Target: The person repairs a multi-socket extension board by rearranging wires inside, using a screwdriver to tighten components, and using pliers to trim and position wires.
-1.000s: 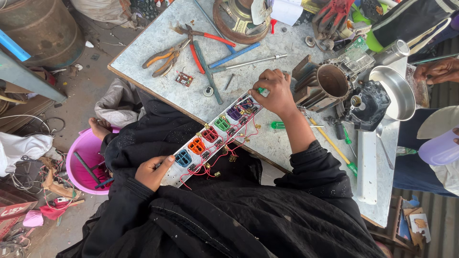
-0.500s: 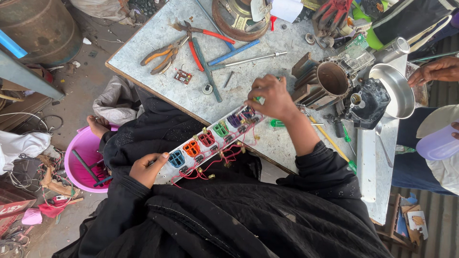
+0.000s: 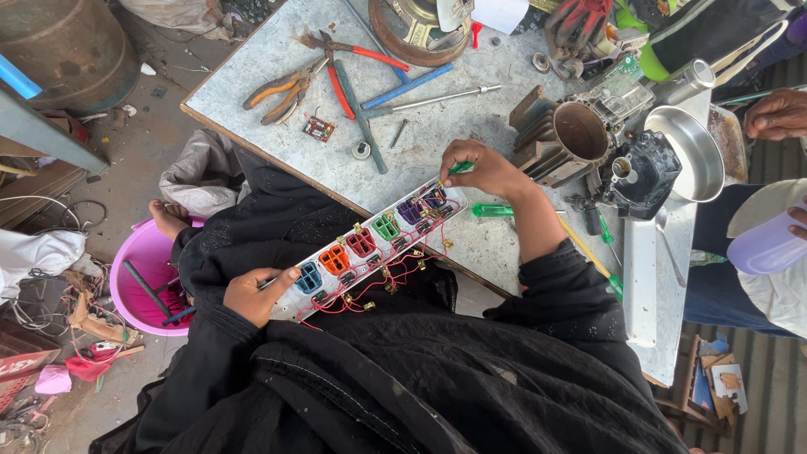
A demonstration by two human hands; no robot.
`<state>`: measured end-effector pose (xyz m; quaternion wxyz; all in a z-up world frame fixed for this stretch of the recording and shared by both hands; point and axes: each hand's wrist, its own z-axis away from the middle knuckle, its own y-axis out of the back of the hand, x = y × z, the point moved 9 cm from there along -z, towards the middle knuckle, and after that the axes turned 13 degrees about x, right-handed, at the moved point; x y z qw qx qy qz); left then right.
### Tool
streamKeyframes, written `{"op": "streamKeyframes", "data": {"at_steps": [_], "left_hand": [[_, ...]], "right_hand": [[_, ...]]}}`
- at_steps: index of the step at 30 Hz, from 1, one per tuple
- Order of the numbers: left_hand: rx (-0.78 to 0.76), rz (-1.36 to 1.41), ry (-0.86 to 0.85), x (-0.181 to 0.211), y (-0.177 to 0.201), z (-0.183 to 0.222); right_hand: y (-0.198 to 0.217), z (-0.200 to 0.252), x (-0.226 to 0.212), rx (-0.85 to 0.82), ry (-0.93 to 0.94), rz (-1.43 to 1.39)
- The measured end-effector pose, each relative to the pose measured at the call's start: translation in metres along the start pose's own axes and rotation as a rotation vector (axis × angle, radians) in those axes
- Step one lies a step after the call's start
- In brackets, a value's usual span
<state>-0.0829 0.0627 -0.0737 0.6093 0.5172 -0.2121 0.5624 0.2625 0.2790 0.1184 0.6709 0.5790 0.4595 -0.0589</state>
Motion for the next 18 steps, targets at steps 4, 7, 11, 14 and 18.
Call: {"op": "streamKeyframes", "data": {"at_steps": [4, 7, 11, 14, 18], "left_hand": [[0.016, 0.01, -0.034, 0.006, 0.003, 0.004], [0.029, 0.029, -0.064, 0.007, 0.003, 0.001], [0.027, 0.047, -0.062, -0.003, 0.0, -0.006], [0.015, 0.101, -0.045, -0.021, -0.009, -0.01], [0.175, -0.003, -0.316, -0.008, 0.001, -0.013]], "right_hand": [[-0.005, -0.005, 0.011, -0.059, -0.016, -0.052], [-0.01, -0.007, 0.027, -0.091, -0.06, -0.168], [-0.016, -0.007, 0.047, -0.11, -0.046, -0.269], [-0.025, 0.012, 0.063, -0.099, -0.152, -0.694], [0.002, -0.009, 0.054, 0.037, 0.013, -0.386]]}}
